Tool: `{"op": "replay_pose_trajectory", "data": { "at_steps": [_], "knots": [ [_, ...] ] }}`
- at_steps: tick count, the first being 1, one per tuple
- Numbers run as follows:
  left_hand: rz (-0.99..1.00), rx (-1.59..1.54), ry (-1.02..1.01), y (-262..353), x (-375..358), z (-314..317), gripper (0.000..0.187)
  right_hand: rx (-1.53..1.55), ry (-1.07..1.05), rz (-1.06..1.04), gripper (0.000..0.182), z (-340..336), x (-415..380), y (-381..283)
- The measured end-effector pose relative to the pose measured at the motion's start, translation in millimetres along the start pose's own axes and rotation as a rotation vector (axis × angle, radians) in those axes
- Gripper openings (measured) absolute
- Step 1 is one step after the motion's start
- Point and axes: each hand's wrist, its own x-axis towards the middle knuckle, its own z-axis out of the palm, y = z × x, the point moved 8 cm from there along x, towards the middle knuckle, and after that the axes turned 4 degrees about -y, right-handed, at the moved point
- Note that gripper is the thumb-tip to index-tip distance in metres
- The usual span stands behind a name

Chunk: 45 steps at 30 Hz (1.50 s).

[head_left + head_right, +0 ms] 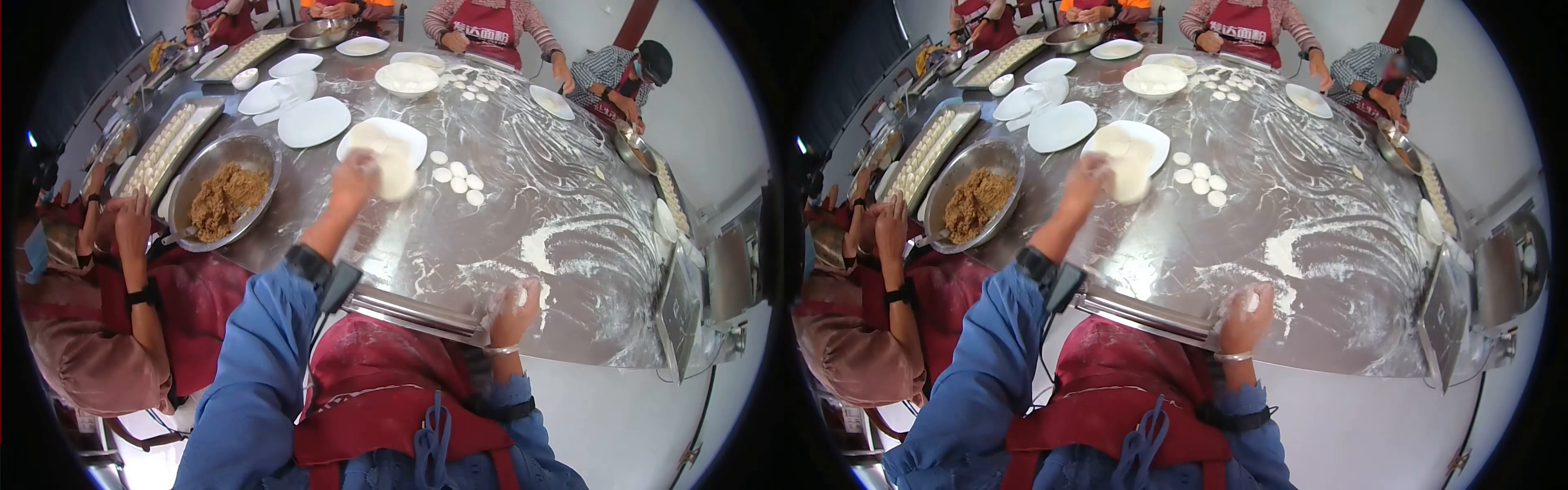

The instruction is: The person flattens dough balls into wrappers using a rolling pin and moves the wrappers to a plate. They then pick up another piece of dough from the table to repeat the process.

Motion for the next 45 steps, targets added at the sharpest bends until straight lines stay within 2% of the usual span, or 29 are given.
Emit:
{"op": "replay_pose_trajectory", "data": {
  "at_steps": [1,3,4,6,8,12,14,18,20,21,23,25,27,29,31,33,35,38,40,42,45],
  "knots": [
    [0.006,-0.003,-0.006,-6,9,5,0.022,-0.001,0.008,-0.002,0.007,0,4,-1],
    [0.105,0.188,0.045,-3,20,12,0.029,-0.149,0.055,-0.194,0.008,4,8,-22],
    [0.109,0.182,-0.153,11,14,38,0.032,-0.011,0.027,-0.040,0.008,7,10,-16],
    [0.275,0.145,-0.428,37,-5,97,0.031,-0.014,0.037,-0.034,0.008,8,11,-15],
    [0.462,0.206,-0.549,55,-21,153,0.027,-0.077,0.052,-0.084,0.008,7,15,-11],
    [0.406,0.323,-0.643,53,-40,205,0.022,-0.213,0.065,-0.181,0.008,5,16,-11],
    [0.686,0.703,-0.614,57,-61,212,0.016,-0.177,0.047,-0.135,0.008,6,16,-14],
    [0.660,0.690,-0.680,69,-104,179,0.014,-0.096,0.030,-0.086,0.006,7,15,-10],
    [0.589,0.633,-0.860,54,-123,160,0.014,-0.095,0.026,-0.086,0.006,7,16,-16],
    [0.572,0.635,-0.874,56,-129,145,0.014,-0.094,0.028,-0.106,0.006,8,15,-21],
    [0.388,0.596,-0.841,55,-128,113,0.015,-0.028,0.008,-0.036,0.006,9,12,-14],
    [0.316,0.522,-0.794,51,-122,100,0.013,-0.037,0.025,-0.107,0.006,5,12,-11],
    [-0.009,0.348,-1.002,34,-130,101,0.012,-0.067,0.011,-0.128,0.006,6,11,-10],
    [0.072,0.241,-0.963,32,-137,111,0.013,-0.009,-0.019,-0.007,0.007,7,13,-8],
    [0.156,0.130,-0.916,43,-140,118,0.014,-0.086,-0.030,-0.019,0.007,2,9,-21],
    [0.177,0.288,-0.873,41,-141,121,0.013,-0.163,-0.052,-0.027,0.008,3,11,-40],
    [0.219,0.274,-0.881,45,-146,124,0.010,-0.063,-0.062,0.001,0.010,7,6,-57],
    [0.290,0.317,-0.888,47,-151,145,0.010,-0.187,-0.017,-0.106,0.009,18,38,-17],
    [0.347,0.408,-0.691,53,-142,150,0.010,-0.238,0.001,-0.137,0.008,35,61,-8],
    [0.354,0.399,-0.761,47,-148,153,0.011,-0.295,-0.002,-0.154,0.006,36,64,5],
    [0.333,0.363,-0.837,44,-148,142,0.013,-0.265,0.000,-0.137,0.007,12,27,-14]
  ]
}}
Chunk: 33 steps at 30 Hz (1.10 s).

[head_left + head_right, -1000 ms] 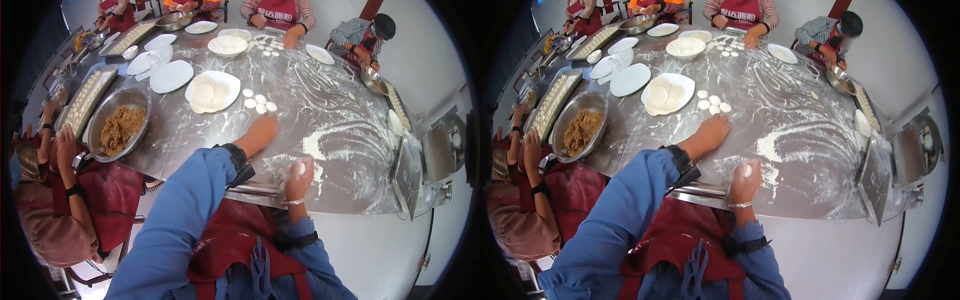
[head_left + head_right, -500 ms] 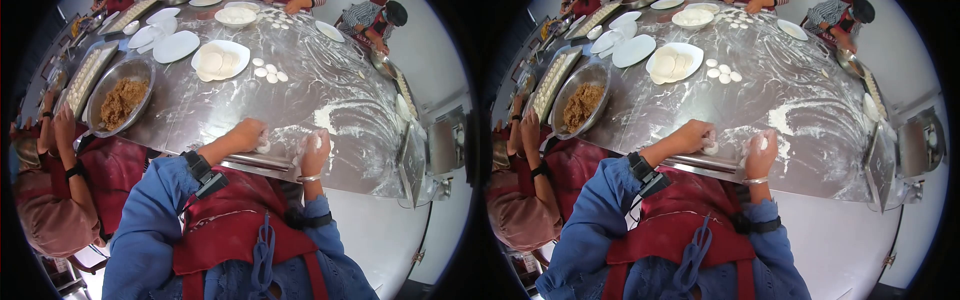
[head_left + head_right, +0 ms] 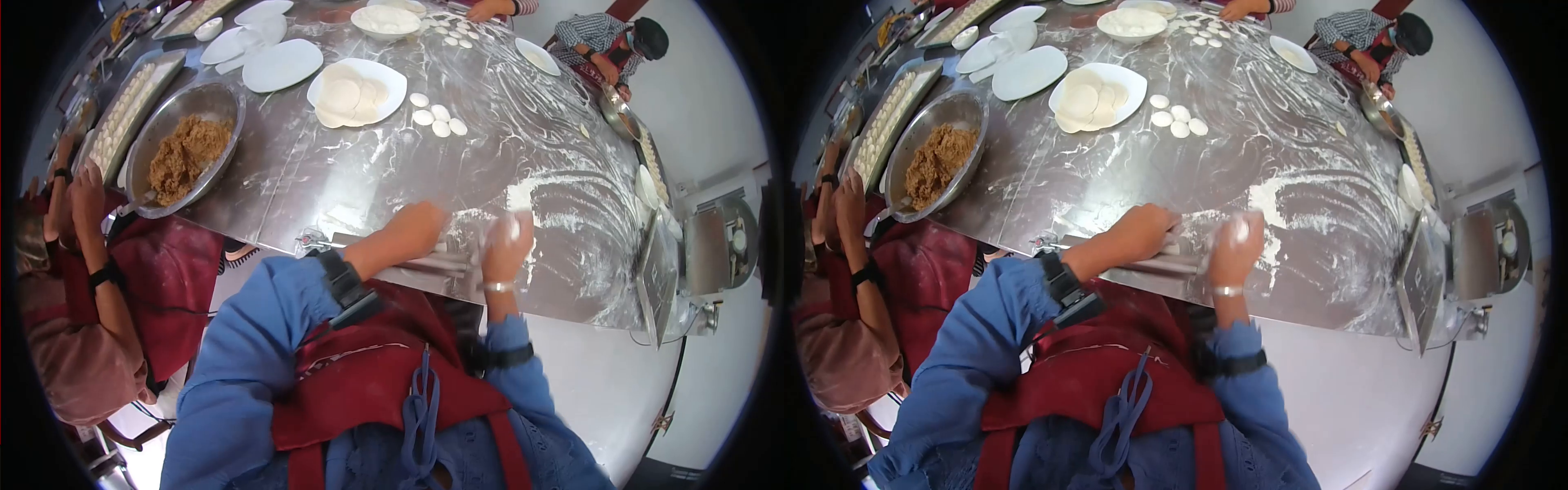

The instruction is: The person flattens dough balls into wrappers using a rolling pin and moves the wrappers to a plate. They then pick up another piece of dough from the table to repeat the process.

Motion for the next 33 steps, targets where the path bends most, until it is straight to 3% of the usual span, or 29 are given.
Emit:
{"op": "replay_pose_trajectory", "data": {
  "at_steps": [4,6,10,11,13,16,18,23,25,30,32,33],
  "knots": [
    [-0.016,-0.101,-0.021,5,-16,-6,0.016,0.234,0.038,0.207,0.008,-6,-25,16],
    [-0.056,-0.034,0.001,5,-3,0,0.016,-0.023,0.035,-0.058,0.008,15,17,5],
    [-0.135,-0.070,0.103,-5,14,-3,0.014,-0.115,0.134,-0.198,0.009,29,39,-24],
    [-0.136,-0.067,0.116,-9,13,-5,0.014,-0.063,0.100,-0.127,0.009,23,32,-13],
    [0.067,0.049,0.008,3,0,0,0.013,0.020,0.042,-0.008,0.008,3,3,-2],
    [-0.026,-0.131,-0.015,0,-14,-9,0.012,0.069,0.035,0.055,0.008,-5,-13,1],
    [-0.035,-0.087,-0.020,3,-12,-1,0.012,0.077,0.077,0.080,0.008,-5,-13,4],
    [-0.091,-0.052,0.153,-4,13,-3,0.011,-0.040,0.055,-0.070,0.009,30,36,-9],
    [-0.020,0.036,-0.038,-4,10,9,0.011,-0.031,0.041,-0.037,0.009,14,17,-2],
    [-0.028,-0.071,-0.058,5,-11,-8,0.013,0.189,0.064,0.157,0.010,-9,-27,18],
    [-0.015,-0.055,-0.062,8,-5,-1,0.013,-0.033,0.057,-0.090,0.010,8,9,1],
    [-0.050,-0.012,0.006,6,5,0,0.013,-0.034,0.065,-0.095,0.010,16,22,-3]
  ]
}}
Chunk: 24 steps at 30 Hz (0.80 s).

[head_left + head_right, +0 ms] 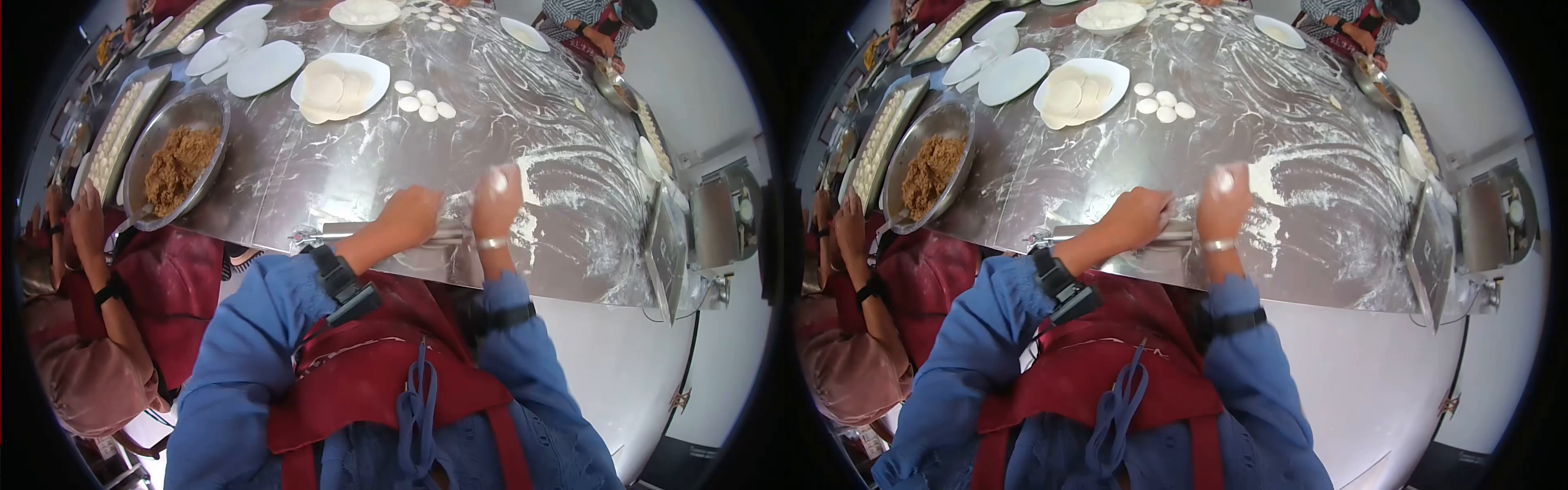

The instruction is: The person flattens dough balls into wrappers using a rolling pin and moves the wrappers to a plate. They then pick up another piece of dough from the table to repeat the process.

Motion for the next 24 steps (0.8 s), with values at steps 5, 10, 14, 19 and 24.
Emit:
{"op": "replay_pose_trajectory", "data": {
  "at_steps": [5,10,14,19,24],
  "knots": [
    [0.005,-0.013,0.027,-2,2,-3,0.013,-0.079,0.028,-0.049,0.009,-4,-2,-16],
    [-0.008,-0.101,-0.028,-5,-22,-16,0.012,0.200,0.044,0.227,0.010,-33,-52,2],
    [-0.028,-0.043,-0.002,0,1,4,0.015,0.000,0.019,0.019,0.008,-2,2,-6],
    [0.006,0.017,-0.073,0,-3,-1,0.014,-0.022,0.029,0.058,0.009,-13,-15,-4],
    [-0.022,-0.061,-0.060,-1,-22,-9,0.014,0.115,0.025,0.165,0.008,-25,-37,-6]
  ]
}}
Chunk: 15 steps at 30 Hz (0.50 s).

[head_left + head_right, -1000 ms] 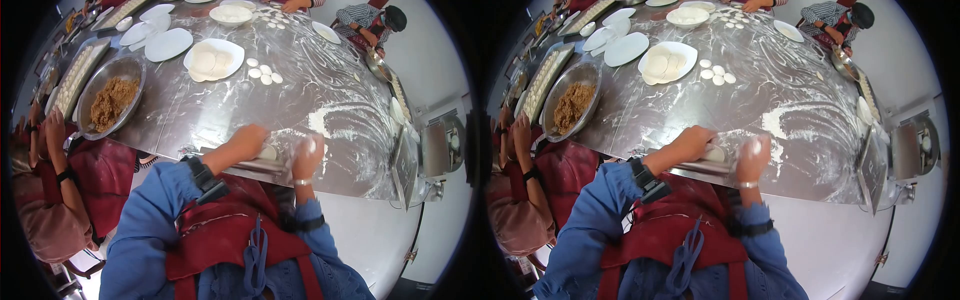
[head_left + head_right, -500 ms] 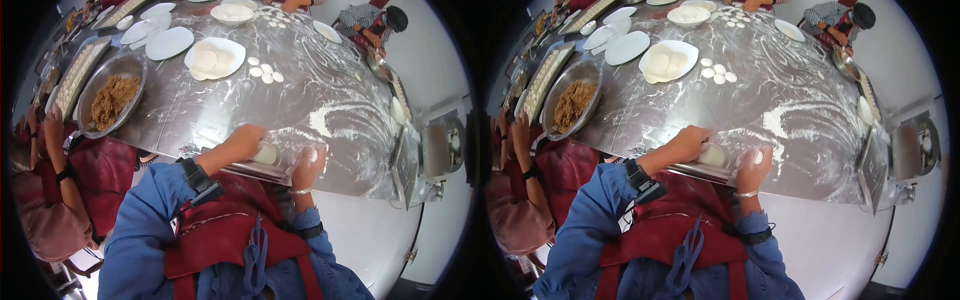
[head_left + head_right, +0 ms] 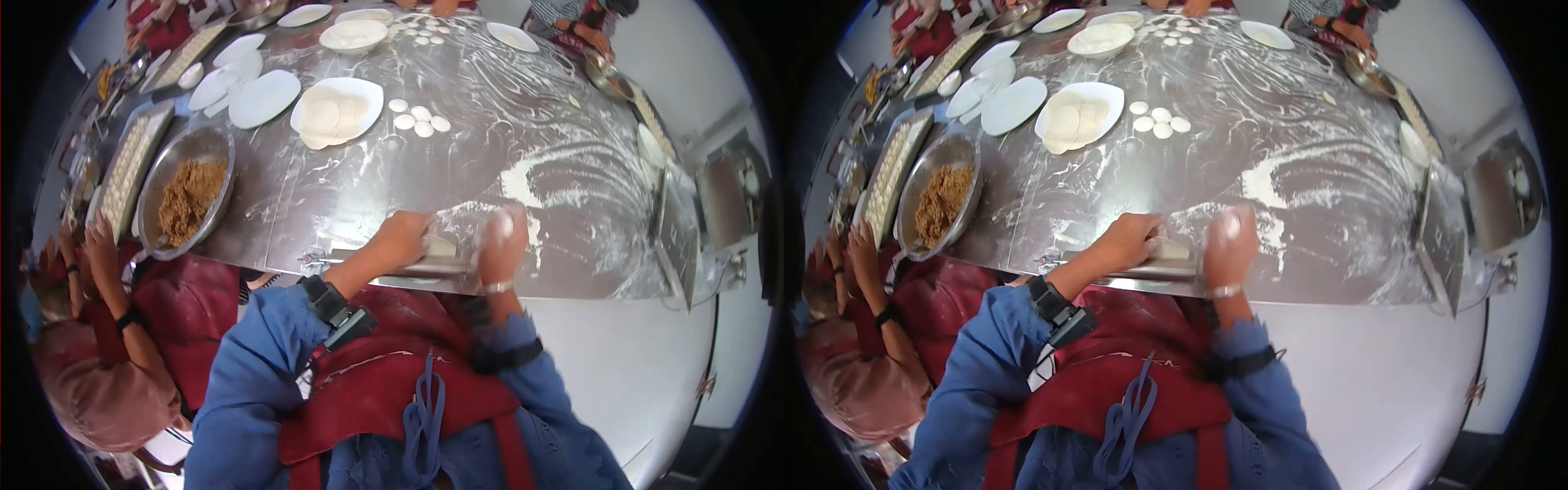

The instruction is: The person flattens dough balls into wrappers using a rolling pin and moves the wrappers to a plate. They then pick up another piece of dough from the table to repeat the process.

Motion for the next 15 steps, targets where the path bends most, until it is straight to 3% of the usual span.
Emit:
{"op": "replay_pose_trajectory", "data": {
  "at_steps": [2,4,7,9,13,15],
  "knots": [
    [0.023,0.034,0.003,8,11,5,0.014,-0.143,0.021,-0.149,0.008,18,28,-7],
    [0.004,-0.047,0.163,9,21,-3,0.014,-0.162,0.056,-0.146,0.009,26,41,-11],
    [0.010,0.050,0.015,11,19,4,0.013,-0.171,0.052,-0.153,0.009,16,26,-11],
    [0.046,0.055,0.009,6,9,0,0.011,-0.100,0.030,-0.024,0.010,-1,5,4],
    [-0.066,-0.093,-0.013,-8,2,-2,0.014,0.004,0.020,0.057,0.010,-7,-8,15],
    [-0.036,-0.070,0.045,6,8,0,0.015,-0.113,0.014,-0.055,0.011,15,25,-1]
  ]
}}
